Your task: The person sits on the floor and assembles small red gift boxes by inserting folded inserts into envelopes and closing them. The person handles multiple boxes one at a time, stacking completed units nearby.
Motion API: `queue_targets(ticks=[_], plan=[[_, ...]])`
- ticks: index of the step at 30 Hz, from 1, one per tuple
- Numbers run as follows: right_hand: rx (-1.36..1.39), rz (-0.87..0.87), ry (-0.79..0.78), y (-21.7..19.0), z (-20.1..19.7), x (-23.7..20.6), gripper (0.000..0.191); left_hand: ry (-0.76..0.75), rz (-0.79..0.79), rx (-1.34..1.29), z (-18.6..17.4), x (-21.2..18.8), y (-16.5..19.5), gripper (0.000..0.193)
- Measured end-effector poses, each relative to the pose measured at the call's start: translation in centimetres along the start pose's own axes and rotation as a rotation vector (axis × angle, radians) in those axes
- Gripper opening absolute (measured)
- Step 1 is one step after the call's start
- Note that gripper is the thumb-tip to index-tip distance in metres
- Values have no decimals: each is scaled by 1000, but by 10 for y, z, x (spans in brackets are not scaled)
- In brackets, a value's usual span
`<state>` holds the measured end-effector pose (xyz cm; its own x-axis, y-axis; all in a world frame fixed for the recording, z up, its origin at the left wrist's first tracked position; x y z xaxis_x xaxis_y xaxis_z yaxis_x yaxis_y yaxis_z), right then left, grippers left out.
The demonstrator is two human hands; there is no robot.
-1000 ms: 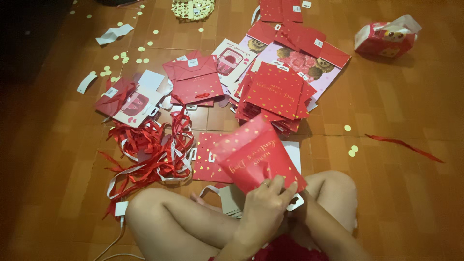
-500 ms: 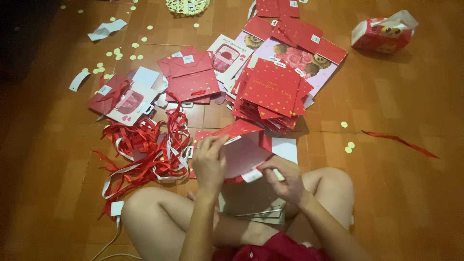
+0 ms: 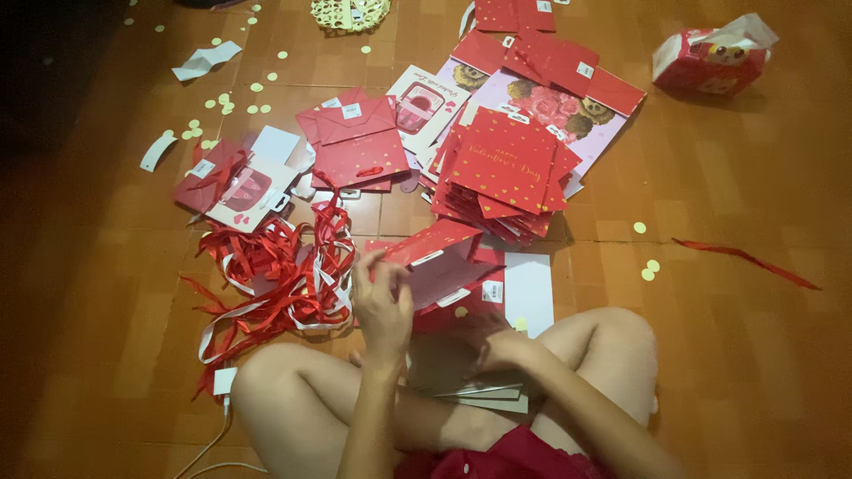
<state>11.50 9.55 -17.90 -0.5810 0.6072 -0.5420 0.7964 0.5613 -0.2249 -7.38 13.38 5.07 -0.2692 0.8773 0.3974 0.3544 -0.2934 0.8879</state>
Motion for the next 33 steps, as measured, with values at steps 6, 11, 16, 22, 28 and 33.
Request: queue_targets(ticks=[6, 11, 16, 22, 28, 33], plan=[[-105, 21, -194, 2, 15, 22, 114, -53, 7, 67, 3, -5, -7, 24], [-87, -9, -59, 0, 3, 19, 107, -39, -36, 45, 8, -11, -17, 32], [206, -30, 80, 3, -21, 2, 87, -40, -71, 71, 8, -15, -26, 43], [268, -15, 176, 5, -43, -10, 47, -30, -88, 1, 4, -14, -27, 45], [-185, 61, 80, 11, -52, -21, 20, -47, -186, 52, 2, -12, -39, 50], [141, -272, 789, -3, -146, -108, 34, -81, -163, 49, -5, -10, -45, 61]])
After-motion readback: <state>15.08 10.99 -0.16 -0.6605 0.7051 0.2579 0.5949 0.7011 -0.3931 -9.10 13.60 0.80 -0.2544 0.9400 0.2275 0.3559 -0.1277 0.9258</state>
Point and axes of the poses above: each hand's wrist, its own x-axis towards the middle knuckle, its own z-axis out of the palm, y = z × x, the point moved 10 cm from there along x, towards the middle knuckle, and after that the axes turned 13 degrees about -x, right-handed, at the moved point
